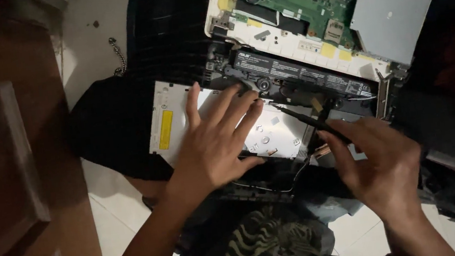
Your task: The person is disassembling a laptop, specifically removing the optical drive and unscrewing internal components.
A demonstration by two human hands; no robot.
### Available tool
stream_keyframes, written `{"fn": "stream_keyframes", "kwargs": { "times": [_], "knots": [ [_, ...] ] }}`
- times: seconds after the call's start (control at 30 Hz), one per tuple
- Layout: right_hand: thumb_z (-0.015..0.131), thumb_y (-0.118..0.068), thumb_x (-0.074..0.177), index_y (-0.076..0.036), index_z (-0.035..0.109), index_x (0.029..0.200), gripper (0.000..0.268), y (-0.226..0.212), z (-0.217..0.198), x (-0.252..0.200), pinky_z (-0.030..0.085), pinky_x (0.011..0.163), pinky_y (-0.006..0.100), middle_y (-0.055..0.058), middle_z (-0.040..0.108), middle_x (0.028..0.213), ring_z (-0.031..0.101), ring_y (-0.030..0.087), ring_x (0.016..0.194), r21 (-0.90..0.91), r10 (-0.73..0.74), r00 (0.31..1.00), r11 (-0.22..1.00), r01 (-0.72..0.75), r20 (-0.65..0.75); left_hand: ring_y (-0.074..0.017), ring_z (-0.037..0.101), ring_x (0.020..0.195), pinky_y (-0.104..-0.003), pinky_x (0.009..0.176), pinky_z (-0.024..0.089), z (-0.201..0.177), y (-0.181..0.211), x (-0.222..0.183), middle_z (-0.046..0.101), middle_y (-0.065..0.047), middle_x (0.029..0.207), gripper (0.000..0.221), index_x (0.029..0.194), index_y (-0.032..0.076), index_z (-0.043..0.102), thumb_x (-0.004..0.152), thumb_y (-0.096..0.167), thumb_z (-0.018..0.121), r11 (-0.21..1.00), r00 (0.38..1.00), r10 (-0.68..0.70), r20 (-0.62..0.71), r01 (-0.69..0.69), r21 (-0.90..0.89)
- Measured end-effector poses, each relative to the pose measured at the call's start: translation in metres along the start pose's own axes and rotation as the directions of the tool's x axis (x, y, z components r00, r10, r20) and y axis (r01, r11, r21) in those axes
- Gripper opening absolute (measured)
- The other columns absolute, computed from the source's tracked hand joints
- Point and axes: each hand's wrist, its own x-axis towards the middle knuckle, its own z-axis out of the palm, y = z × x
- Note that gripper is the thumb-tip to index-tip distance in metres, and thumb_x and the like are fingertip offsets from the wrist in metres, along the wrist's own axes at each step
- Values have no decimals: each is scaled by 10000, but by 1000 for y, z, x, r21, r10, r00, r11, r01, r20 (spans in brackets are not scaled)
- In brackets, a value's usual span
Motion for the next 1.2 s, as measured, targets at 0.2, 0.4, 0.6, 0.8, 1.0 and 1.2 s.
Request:
{"fn": "stream_keyframes", "kwargs": {
  "times": [0.2,0.4,0.6,0.8,1.0,1.2],
  "knots": [
    [812,-54,945,20,770,1122,196,-9,-6,6,527,670,403,163,709,926,699,278,780,-39,-11,999,999,12,42,-292,369,1500,-743,1196,78,3,0,1,435,-79,1615,1022,1538,141,452,785,804,650,1000,999,-21,49,21,-3],
    [844,-100,947,4,787,1122,212,-10,-7,7,558,665,421,172,729,960,708,303,802,-178,-85,995,980,94,57,-276,359,1511,-729,1200,86,5,0,-1,423,-59,1633,1037,1565,148,421,816,853,555,997,998,-14,57,10,75],
    [844,-118,953,-27,785,1123,201,-13,-8,10,539,651,415,135,712,936,682,282,769,-193,-106,992,974,118,74,-285,390,1502,-720,1206,65,6,0,-2,460,-62,1615,1017,1546,137,458,817,836,584,999,1000,-9,21,8,52],
    [847,-158,964,-53,800,1138,208,-13,-8,9,503,583,394,108,687,890,649,254,701,-252,-98,992,961,117,85,-273,365,1510,-728,1199,78,7,-1,-1,437,-52,1627,1013,1554,153,440,827,851,538,997,999,-13,49,9,77],
    [827,-150,984,-71,791,1131,171,-22,-16,20,454,572,389,84,640,833,608,254,656,-276,-121,984,949,153,128,-290,385,1500,-724,1199,85,7,-1,-1,452,-71,1617,1004,1541,134,451,827,831,562,998,999,0,44,-3,57],
    [824,-94,983,-83,776,1047,81,-39,-26,49,426,477,316,55,621,751,534,185,593,-400,-231,931,854,333,282,-266,390,1499,-708,1203,85,5,0,-2,453,-61,1619,1023,1548,139,472,825,857,554,992,1000,0,9,-1,127]
  ]
}}
